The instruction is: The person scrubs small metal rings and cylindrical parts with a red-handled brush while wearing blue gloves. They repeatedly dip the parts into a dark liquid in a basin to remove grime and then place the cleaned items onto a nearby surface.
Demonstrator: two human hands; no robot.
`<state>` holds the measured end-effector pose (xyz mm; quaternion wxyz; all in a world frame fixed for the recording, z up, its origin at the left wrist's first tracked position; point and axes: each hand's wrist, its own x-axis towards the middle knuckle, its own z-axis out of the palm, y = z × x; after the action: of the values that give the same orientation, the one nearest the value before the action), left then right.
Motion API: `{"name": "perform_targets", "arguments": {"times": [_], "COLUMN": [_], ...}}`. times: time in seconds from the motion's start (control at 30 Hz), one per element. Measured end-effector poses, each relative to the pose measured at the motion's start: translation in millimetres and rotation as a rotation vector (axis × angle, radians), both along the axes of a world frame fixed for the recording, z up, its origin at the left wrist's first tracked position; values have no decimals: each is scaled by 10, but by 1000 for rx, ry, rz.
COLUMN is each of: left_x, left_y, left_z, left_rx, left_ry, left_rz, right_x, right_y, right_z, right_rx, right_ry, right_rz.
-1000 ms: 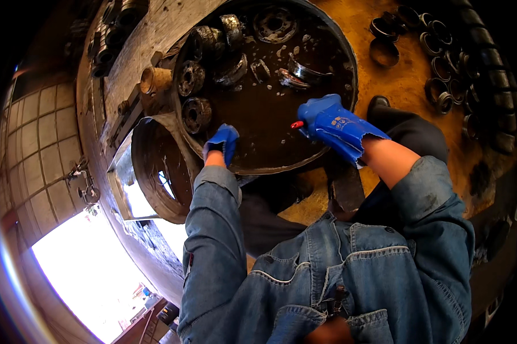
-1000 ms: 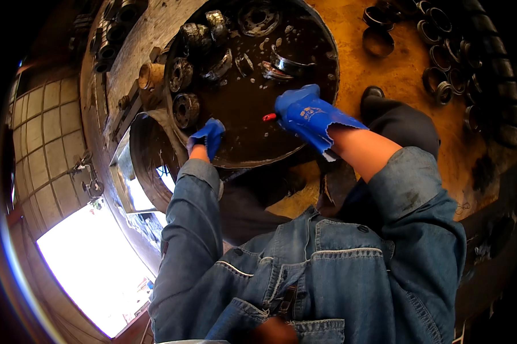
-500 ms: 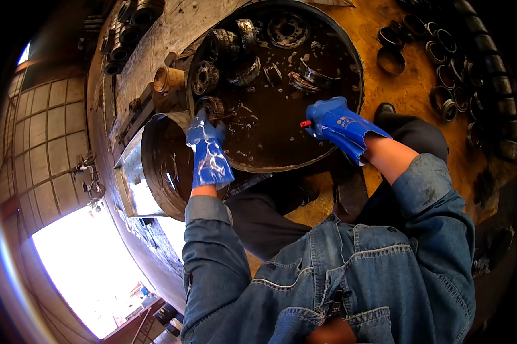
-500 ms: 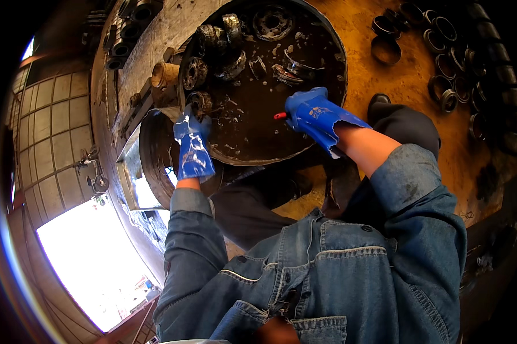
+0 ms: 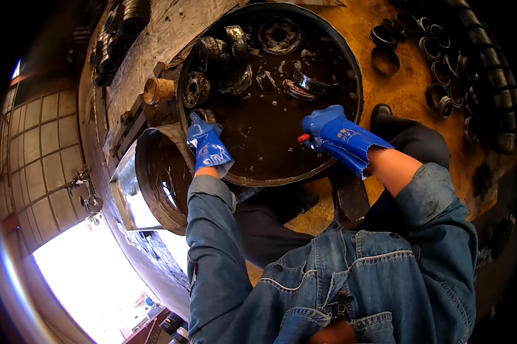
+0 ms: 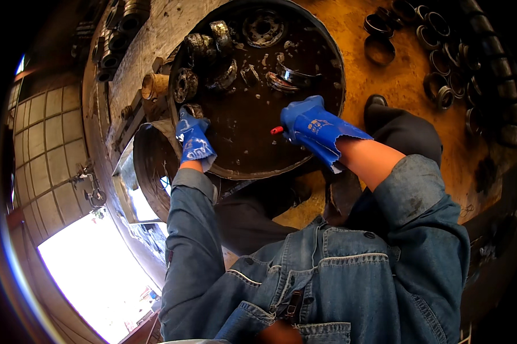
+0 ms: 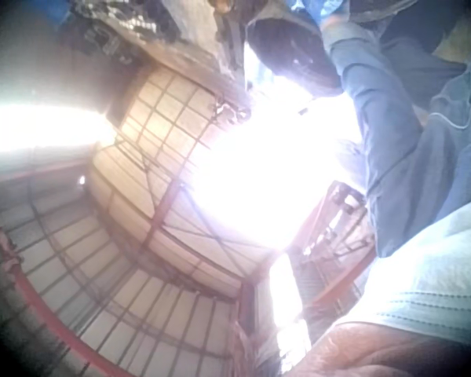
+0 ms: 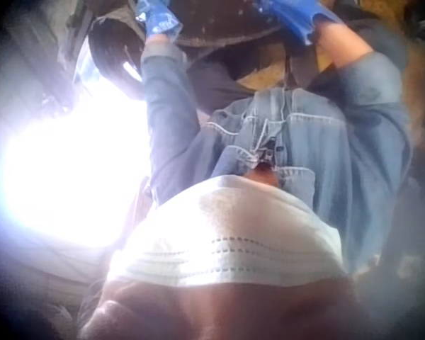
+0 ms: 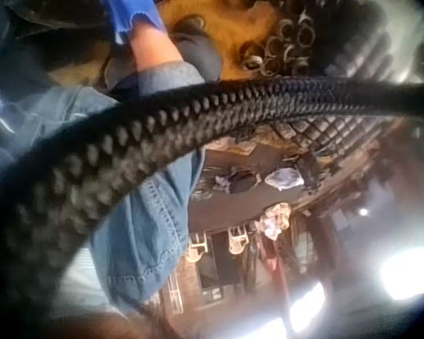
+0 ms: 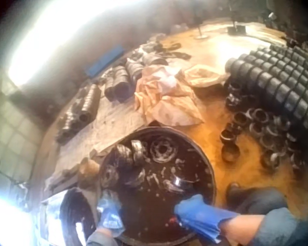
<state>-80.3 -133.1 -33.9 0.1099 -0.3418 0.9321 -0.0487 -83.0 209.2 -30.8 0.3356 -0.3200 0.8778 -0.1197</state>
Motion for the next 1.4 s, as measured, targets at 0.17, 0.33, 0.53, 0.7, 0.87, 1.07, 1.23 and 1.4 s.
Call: {"name": "perform_targets", "arguments": {"times": [0.17, 0.33, 0.53, 0.7, 0.87, 1.07, 1.23, 1.4], "left_x": [162, 450, 714, 818, 720, 757, 824, 847], "left_y": [-646, -416, 317, 506, 528, 760, 756, 731], "left_z": [173, 350, 106, -322, -598, -519, -573, -586], "left_rx": [623, 692, 666, 318, 100, 13, -80, -44], "left_ry": [286, 150, -63, -271, -489, -570, -524, -605], "left_rz": [40, -22, -17, -133, -104, -325, -388, -431], "right_x": [-37, -26, -35, -58, -74, -92, -54, -82], "right_y": [11, 33, 62, 85, 81, 105, 85, 76], "right_z": [80, 60, 83, 262, 287, 264, 153, 146], "right_rx": [6, -30, -49, -4, 20, 18, -14, -27], "right_ry": [-25, 14, 19, -37, -51, -65, -9, -26], "right_rz": [-3, -24, -56, -15, 17, 0, -9, 17]}}
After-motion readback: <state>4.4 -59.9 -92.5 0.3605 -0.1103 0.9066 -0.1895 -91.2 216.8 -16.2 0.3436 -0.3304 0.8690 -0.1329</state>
